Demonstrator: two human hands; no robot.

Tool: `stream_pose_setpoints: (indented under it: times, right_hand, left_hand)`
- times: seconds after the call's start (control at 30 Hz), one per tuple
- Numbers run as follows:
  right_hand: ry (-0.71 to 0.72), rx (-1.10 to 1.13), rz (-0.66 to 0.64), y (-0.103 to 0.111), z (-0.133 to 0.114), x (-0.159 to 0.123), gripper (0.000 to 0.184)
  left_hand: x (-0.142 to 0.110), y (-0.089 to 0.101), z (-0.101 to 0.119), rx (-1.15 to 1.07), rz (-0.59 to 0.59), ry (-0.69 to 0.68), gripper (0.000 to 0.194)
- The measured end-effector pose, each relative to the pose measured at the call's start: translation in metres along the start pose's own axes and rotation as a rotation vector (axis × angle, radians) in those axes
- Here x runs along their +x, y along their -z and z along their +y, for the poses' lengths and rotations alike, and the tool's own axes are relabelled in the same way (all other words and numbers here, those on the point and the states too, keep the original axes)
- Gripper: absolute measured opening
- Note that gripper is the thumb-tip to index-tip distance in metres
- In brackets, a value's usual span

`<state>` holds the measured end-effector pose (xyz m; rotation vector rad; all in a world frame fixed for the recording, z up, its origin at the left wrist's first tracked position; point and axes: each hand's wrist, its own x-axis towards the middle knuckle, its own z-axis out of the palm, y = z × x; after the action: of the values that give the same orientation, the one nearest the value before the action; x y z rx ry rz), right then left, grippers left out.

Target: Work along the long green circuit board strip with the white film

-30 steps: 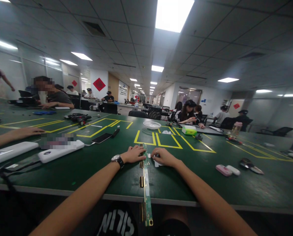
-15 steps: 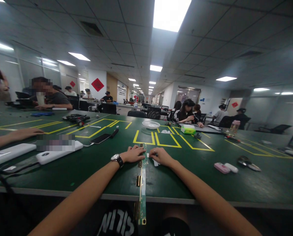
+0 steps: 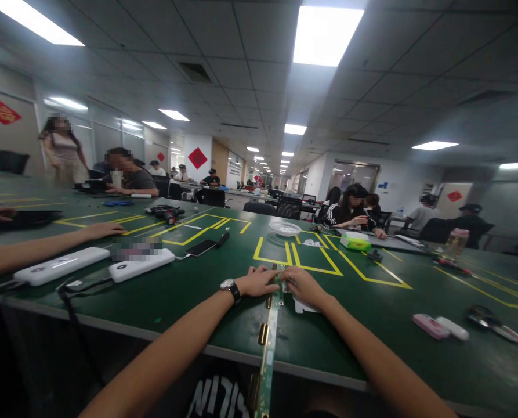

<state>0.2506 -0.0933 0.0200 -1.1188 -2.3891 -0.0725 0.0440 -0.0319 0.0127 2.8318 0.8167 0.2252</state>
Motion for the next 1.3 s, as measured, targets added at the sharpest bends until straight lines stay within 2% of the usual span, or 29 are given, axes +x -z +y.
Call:
stream_pose_setpoints:
  times: [0.1,0.2,0.27,0.37,0.5,0.6,0.83,1.07,1.2,1.3]
  right_hand:
    - [0.042,0.026,-0.071,0.000,0.003,0.001,0.031]
    - [-0.068,-0.042,-0.103,0.006,0.020,-0.005,0.030]
    - [-0.212,-0.141,-0.101,0.015,0.040,-0.016,0.028]
    - [-0.503,-0.353,-0.089,0.034,0.078,-0.043,0.030]
    - [-0.969,-0.541,-0.100,0.057,0.120,-0.085,0.033]
    - [-1.114,-0.541,-0.073,0.061,0.137,-0.104,0.038]
    - [-1.017,-0.524,-0.089,0.050,0.151,-0.108,0.048]
    - [-0.959,-0.447,-0.135,0.056,0.156,-0.106,0.049]
    - [-0.769,-0.313,-0.167,0.052,0.139,-0.086,0.048]
    - [-0.540,-0.151,-0.169,0.041,0.105,-0.059,0.050]
  left_hand:
    - [0.001,-0.001,-0.001,-0.029,0.033,0.012,0.059]
    - [0.001,-0.002,-0.005,-0.031,0.055,-0.003,0.058]
    - [0.000,-0.002,-0.007,-0.019,0.058,-0.018,0.056]
    - [-0.001,-0.002,-0.008,0.000,0.059,-0.024,0.055]
    - [-0.003,-0.001,-0.009,0.012,0.064,-0.052,0.053]
    - [-0.003,-0.001,-0.010,0.005,0.077,-0.051,0.051]
    - [-0.003,0.001,-0.010,0.011,0.116,-0.050,0.050]
    - [-0.004,0.004,-0.007,0.039,0.143,-0.054,0.048]
    - [-0.002,0.005,-0.006,0.050,0.193,-0.057,0.045]
    - [-0.001,0.005,-0.005,0.055,0.242,-0.057,0.042]
